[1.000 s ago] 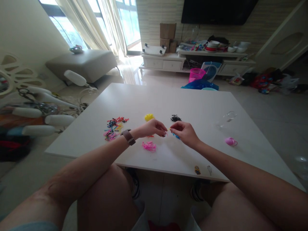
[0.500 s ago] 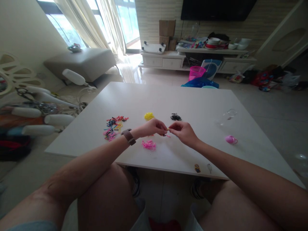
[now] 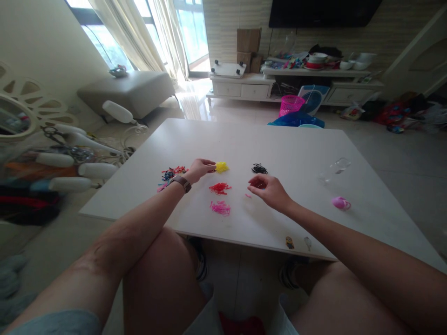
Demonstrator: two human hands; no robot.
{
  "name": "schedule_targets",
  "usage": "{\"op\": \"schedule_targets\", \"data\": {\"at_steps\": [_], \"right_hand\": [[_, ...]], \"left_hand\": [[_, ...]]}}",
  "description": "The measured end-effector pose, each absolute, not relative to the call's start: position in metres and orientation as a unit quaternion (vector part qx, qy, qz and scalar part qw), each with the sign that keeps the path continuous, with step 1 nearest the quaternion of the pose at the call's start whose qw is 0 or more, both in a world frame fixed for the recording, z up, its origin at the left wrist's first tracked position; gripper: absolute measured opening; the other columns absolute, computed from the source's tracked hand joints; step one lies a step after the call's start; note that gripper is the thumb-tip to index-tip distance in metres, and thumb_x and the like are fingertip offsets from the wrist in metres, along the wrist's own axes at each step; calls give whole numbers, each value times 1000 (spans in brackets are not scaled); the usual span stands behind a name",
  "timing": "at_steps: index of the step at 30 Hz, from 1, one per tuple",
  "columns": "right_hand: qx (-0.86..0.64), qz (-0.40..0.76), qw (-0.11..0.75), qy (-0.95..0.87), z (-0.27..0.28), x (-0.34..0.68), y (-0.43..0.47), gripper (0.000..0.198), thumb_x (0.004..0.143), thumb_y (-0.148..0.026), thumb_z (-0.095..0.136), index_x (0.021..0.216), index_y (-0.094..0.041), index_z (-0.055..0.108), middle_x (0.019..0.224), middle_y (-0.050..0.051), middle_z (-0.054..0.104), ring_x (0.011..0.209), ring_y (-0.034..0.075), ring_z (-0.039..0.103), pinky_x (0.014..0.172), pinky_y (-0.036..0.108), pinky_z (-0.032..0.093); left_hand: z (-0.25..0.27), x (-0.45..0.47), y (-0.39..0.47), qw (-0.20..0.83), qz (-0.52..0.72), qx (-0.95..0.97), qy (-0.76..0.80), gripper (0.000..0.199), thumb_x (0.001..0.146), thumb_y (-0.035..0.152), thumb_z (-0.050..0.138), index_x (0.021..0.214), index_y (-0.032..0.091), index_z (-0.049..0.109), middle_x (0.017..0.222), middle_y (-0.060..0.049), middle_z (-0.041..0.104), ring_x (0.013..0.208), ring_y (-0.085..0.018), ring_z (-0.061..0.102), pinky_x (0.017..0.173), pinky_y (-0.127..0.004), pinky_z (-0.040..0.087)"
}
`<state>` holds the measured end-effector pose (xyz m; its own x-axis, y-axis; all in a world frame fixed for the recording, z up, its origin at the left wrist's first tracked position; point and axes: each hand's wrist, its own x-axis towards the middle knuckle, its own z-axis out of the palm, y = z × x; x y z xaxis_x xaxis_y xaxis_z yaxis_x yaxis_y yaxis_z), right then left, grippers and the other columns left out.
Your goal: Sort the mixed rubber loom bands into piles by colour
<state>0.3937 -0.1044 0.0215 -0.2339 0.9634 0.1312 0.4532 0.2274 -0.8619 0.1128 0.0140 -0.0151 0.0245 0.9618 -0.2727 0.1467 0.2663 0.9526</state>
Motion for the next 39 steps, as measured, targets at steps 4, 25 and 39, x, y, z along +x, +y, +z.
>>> {"op": "schedule_targets", "data": {"at_steps": [4,25,39], "right_hand": [[-479,278,255,-793,12,400,-100,11,84,-27,67,88,-18,72,91,8,72,85,20,65,81,35,53],[-375,192,35,-906,8,392,-115,25,91,-28,61,110,-18,74,126,15,68,118,31,58,98,47,37],[-303,279,136,-901,14,373,-134,28,89,-18,60,113,-24,73,138,9,62,118,23,64,100,35,49]], "left_hand": [[-13,114,13,541,393,474,573,47,60,16,92,101,8,71,77,-8,74,79,-19,74,90,-36,59],[-8,112,15,538,417,501,535,45,61,22,92,98,13,68,81,-8,74,84,-22,74,92,-40,58],[0,138,-5,650,361,519,423,54,62,19,91,109,14,64,87,-7,74,87,-20,74,93,-41,56]]}}
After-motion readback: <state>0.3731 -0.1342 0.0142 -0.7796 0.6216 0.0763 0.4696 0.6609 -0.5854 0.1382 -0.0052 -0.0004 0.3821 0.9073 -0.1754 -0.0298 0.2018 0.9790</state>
